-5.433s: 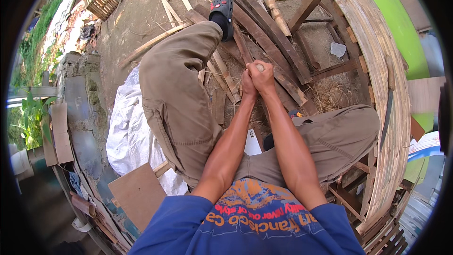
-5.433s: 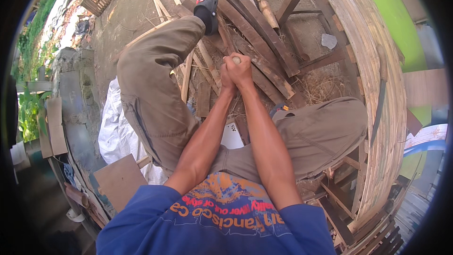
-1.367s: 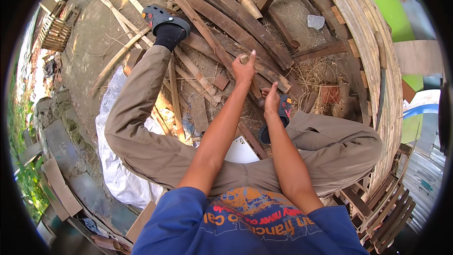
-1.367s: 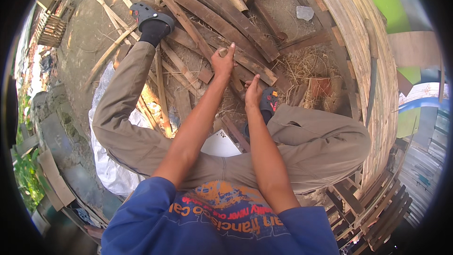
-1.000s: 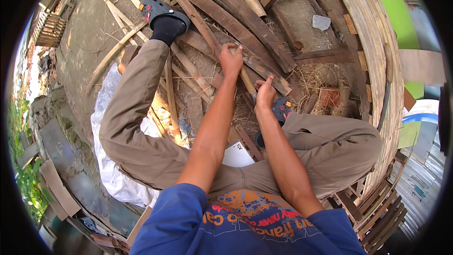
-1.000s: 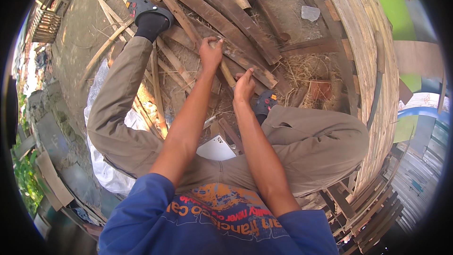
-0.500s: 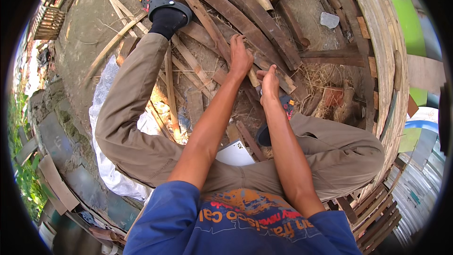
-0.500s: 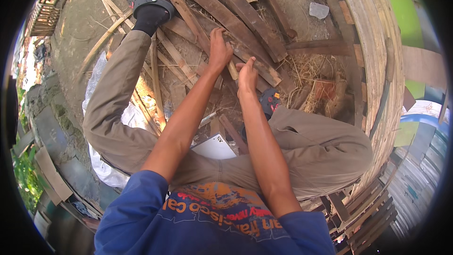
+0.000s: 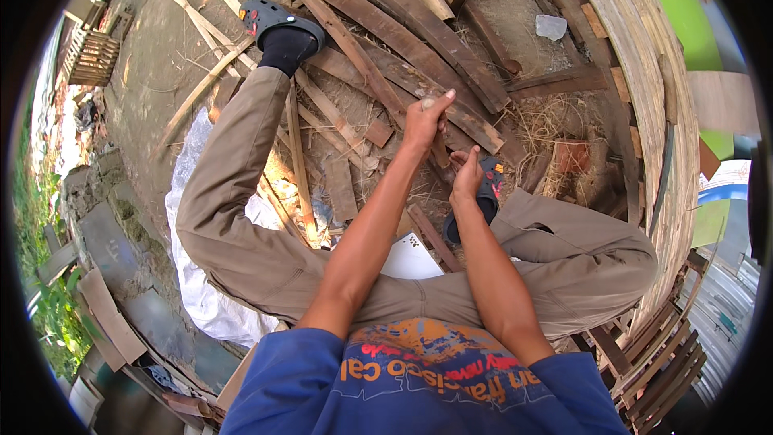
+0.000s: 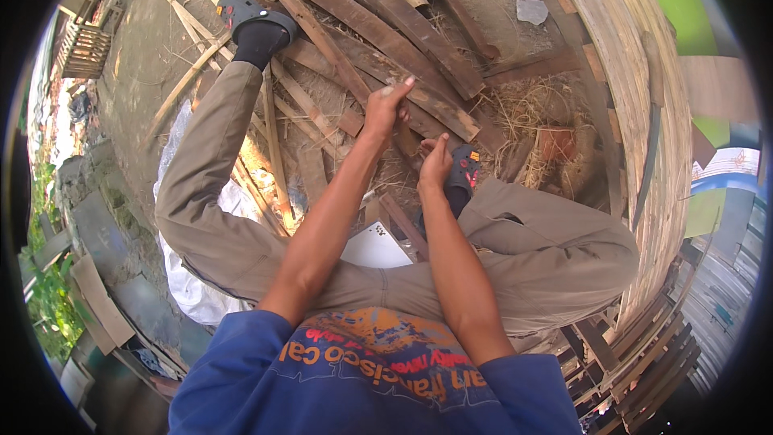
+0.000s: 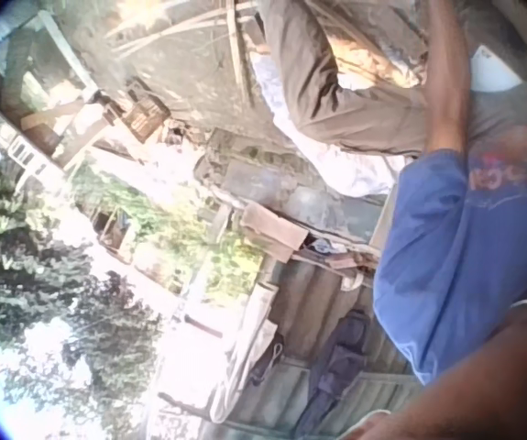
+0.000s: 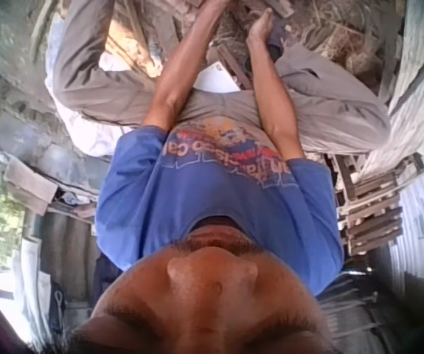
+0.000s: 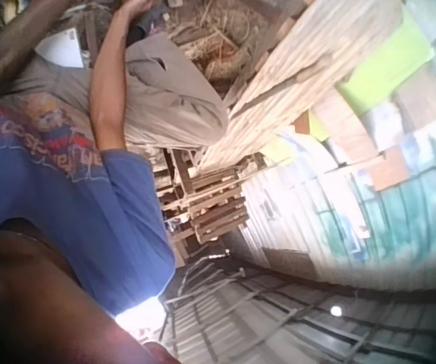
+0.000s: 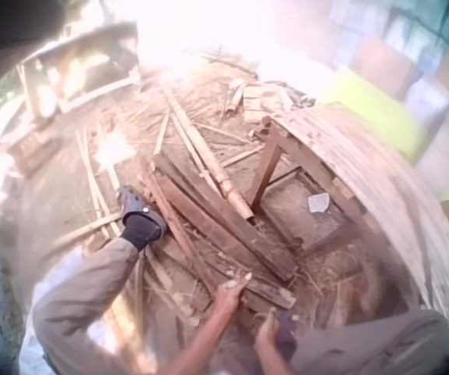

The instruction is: The person sits on the ground and uses a hammer to strike and break apart wooden planks. They repeatedly lift, position, and hammer the wood, occasionally repositioning pieces and continuing to strike them.

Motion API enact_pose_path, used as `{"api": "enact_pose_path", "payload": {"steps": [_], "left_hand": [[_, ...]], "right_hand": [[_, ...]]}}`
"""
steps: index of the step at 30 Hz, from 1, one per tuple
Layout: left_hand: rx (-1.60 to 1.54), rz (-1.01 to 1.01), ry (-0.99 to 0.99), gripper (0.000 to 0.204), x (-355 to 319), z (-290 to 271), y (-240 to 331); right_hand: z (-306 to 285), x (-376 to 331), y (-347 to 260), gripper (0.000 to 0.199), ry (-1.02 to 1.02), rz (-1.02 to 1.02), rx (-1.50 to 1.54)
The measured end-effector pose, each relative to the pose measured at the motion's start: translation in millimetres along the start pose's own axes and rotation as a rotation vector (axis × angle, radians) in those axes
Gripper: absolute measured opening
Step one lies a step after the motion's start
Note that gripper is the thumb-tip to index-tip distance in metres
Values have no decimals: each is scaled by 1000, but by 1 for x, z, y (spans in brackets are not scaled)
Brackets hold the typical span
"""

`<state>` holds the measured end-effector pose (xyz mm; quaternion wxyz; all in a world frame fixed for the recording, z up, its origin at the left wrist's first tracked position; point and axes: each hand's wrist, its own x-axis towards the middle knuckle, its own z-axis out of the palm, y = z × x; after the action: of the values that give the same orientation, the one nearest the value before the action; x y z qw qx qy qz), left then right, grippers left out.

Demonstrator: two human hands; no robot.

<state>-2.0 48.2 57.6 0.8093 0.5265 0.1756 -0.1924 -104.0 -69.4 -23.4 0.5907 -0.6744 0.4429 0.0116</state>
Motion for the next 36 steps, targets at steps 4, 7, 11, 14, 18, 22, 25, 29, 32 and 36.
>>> {"api": "enact_pose_path", "payload": {"steps": [4,7,11,14,18,22,25,29,32,36], "left_hand": [[160,127,-32,42,-26,-1,7],[114,159,72,44,-14,5,16],[-1,209,273,47,34,-6,22],[21,243,309,48,53,-10,24],[589,506,517,43,72,-49,20],[1078,645,427,34,81,-70,37],[1241,798,344,26,102,-64,39],[1356,854,346,24,118,-75,32],[1388,917,297,24,124,-92,30],[1466,898,319,24,126,-113,23]], "right_hand": [[0,0,10,68,-117,-81,-103],[7,2,4,72,-97,16,193],[14,-6,-19,75,-66,93,212],[23,-3,-27,80,23,113,135],[35,-16,-47,82,58,115,-47],[48,-20,-64,81,23,48,-242],[42,-9,-77,79,-2,93,-142],[47,-15,-83,78,-115,69,63],[58,-26,-84,76,-190,-82,-107],[77,-53,-99,70,-124,-185,-264]]}}
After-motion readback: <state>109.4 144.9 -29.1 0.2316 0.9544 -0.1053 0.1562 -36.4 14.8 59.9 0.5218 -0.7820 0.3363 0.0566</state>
